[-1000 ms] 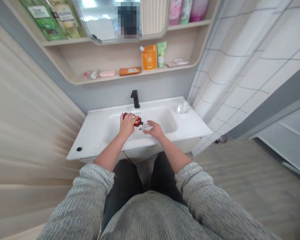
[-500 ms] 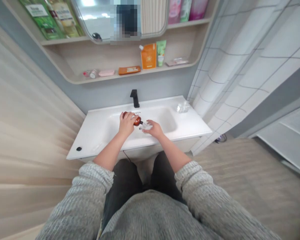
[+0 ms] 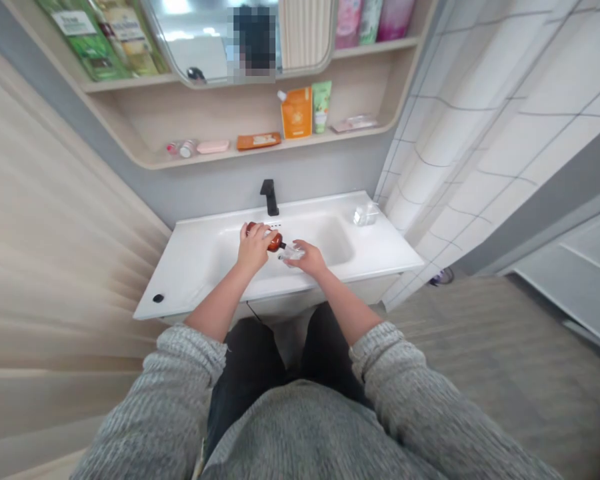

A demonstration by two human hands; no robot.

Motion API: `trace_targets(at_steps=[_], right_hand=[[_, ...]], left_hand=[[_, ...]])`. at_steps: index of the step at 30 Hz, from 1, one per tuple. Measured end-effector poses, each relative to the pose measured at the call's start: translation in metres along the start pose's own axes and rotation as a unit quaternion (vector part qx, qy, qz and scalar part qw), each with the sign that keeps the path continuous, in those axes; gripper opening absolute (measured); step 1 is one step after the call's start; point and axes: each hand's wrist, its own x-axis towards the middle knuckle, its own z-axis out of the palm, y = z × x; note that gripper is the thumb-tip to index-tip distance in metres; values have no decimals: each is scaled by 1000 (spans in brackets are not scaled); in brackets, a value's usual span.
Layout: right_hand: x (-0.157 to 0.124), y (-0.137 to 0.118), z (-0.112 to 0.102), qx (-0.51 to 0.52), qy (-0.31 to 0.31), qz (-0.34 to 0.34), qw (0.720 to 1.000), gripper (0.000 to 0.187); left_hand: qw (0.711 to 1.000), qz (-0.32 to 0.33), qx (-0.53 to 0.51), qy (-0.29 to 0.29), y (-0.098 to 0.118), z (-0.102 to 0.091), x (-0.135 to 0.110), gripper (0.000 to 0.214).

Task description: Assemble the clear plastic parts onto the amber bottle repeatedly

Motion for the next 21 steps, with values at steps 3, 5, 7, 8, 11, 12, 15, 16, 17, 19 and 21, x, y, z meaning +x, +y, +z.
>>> trace_targets(at_steps=[3, 5, 7, 8, 11, 12, 15, 16, 17, 19, 21], right_hand=[[0, 0, 0, 2, 0, 1, 1000, 80], [0, 1, 0, 1, 0, -3, 1000, 80], [0, 1, 0, 3, 2, -6, 1000, 80], [0, 1, 0, 4, 3, -8, 1000, 80], [0, 1, 0, 7, 1, -9, 1000, 80], [0, 1, -1, 7, 0, -8, 1000, 80], [0, 0, -1, 10, 0, -6, 1000, 80], [-1, 0, -1, 11, 0, -5, 1000, 80], [-1, 0, -2, 11, -1, -5, 1000, 79], [-1, -1, -2, 11, -2, -5, 1000, 78], [-1, -1, -2, 10, -1, -1, 1000, 79]], left_hand=[[1000, 3, 3, -5, 0, -1, 1, 66], [1000, 8, 2, -4, 0, -2, 2, 67], [1000, 11, 2, -3, 1, -3, 3, 66], [1000, 11, 3, -3, 1, -3, 3, 66], [1000, 11, 4, -8, 1, -4, 5, 67], [1000, 12, 1, -9, 1, -4, 5, 67], [1000, 16, -4, -11, 1, -6, 6, 68], [1000, 19, -2, -11, 1, -6, 6, 69], [1000, 22, 2, -10, 1, -6, 6, 69], [1000, 27, 10, -8, 1, -7, 6, 68], [999, 27, 14, -8, 1, -7, 6, 69]])
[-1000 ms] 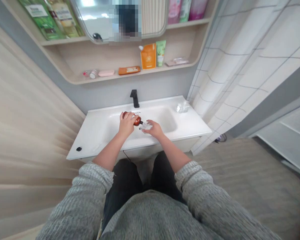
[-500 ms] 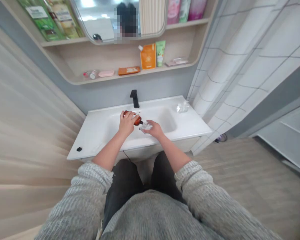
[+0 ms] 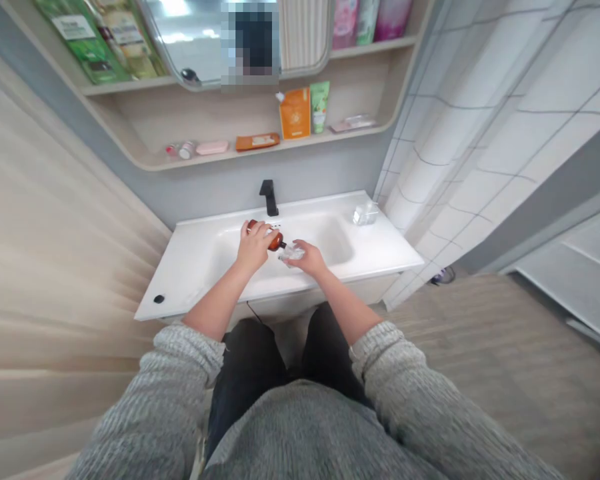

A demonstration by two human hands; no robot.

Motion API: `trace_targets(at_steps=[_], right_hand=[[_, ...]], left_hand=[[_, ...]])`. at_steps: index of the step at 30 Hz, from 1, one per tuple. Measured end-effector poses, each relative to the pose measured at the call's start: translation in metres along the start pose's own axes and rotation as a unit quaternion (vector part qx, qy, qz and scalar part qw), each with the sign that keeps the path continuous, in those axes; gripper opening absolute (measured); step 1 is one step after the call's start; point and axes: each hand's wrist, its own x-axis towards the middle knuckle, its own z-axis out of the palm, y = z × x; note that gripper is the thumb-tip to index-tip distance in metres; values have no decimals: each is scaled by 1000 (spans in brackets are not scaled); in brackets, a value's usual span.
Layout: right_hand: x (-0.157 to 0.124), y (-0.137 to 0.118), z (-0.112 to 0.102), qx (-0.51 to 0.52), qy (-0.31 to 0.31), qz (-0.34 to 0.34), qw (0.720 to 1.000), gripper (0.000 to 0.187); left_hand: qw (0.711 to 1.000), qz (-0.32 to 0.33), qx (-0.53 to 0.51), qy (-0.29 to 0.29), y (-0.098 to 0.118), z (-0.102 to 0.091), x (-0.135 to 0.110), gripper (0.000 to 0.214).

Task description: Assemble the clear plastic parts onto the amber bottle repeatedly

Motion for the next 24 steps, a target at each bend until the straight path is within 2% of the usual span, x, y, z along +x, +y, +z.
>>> trace_targets(at_steps=[24], right_hand=[[-1, -4, -2, -4, -5, 5, 1000, 81]], left_hand=[[999, 36, -1, -8, -3, -4, 3, 68]])
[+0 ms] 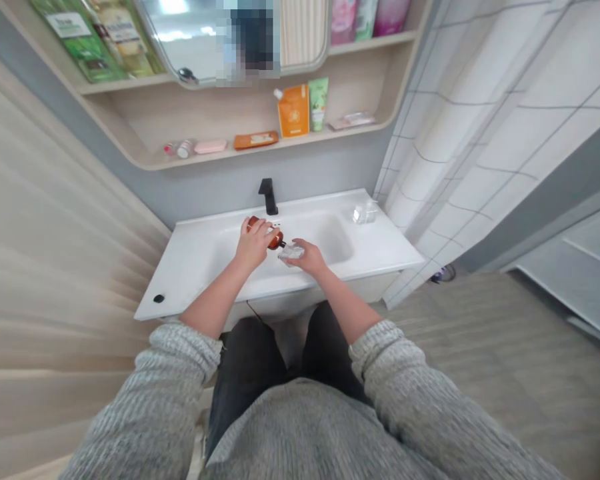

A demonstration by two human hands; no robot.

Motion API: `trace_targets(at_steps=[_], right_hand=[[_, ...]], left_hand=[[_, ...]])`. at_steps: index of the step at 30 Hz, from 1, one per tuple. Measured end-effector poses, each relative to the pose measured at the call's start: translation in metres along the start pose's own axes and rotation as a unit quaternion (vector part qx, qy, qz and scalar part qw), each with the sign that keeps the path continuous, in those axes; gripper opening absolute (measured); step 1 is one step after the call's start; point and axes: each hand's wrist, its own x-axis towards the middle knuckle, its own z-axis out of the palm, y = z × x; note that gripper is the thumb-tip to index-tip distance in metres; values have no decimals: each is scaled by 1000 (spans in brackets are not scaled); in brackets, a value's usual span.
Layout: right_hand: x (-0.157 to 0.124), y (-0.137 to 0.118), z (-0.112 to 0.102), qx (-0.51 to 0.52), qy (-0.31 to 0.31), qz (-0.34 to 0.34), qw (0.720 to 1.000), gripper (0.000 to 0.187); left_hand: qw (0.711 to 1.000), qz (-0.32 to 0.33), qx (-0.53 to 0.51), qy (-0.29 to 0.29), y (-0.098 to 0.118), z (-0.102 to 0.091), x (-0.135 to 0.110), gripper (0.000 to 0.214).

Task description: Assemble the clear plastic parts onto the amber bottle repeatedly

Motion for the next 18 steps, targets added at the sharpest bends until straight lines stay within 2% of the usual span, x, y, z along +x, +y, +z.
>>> trace_targets(at_steps=[5, 18], right_hand=[[0, -1, 0, 5, 1, -2, 1000, 82], [-1, -2, -1, 14, 13, -9, 1000, 81]], left_hand=[[1000, 3, 0, -5, 0, -2, 1, 68], [998, 65, 13, 9, -1, -11, 13, 61]])
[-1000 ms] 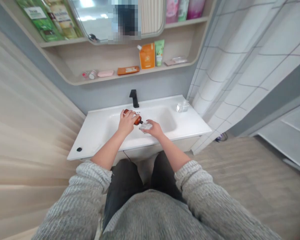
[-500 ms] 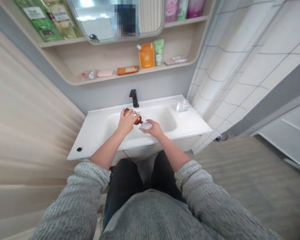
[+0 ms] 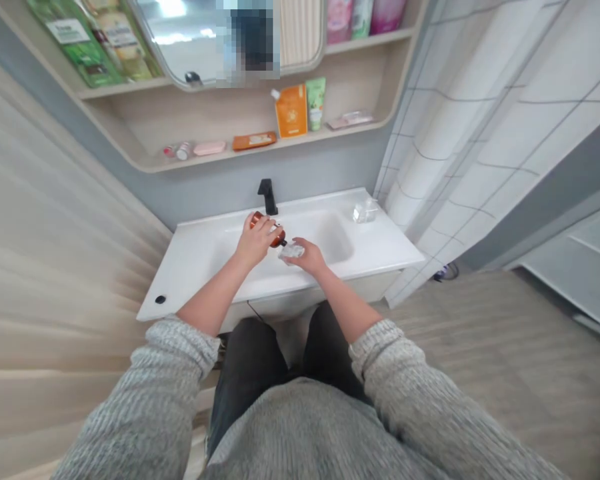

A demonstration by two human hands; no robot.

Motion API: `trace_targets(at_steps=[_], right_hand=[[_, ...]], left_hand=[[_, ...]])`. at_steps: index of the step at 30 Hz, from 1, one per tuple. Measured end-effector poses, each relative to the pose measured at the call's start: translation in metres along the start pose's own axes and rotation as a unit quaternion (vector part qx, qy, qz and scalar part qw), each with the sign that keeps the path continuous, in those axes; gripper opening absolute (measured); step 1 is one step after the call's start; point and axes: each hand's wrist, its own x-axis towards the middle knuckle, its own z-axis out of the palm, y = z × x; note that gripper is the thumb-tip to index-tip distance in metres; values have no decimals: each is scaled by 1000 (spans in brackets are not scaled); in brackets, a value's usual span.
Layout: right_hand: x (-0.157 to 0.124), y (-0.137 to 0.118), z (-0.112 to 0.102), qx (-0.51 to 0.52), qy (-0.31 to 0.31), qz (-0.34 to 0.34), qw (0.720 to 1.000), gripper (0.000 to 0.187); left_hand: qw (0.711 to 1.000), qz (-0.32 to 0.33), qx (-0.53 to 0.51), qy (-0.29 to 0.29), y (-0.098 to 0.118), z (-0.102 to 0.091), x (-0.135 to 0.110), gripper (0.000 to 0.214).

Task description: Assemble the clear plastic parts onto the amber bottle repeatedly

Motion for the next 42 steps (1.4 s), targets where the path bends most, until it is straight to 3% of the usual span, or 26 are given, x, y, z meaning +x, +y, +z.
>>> trace_targets(at_steps=[12, 29, 37, 42], right_hand=[[0, 3, 1, 21, 15, -4, 1000, 80], [-1, 1, 1, 36, 31, -10, 999, 75], [1, 6, 3, 53, 19, -16, 998, 74], [1, 5, 3, 45, 0, -14, 999, 71]], left_hand=[[996, 83, 45, 1, -1, -10, 15, 53], [993, 111, 27, 3, 3, -17, 24, 47], [998, 46, 36, -7, 3, -14, 12, 66], [998, -60, -23, 2, 2, -8, -2, 61]])
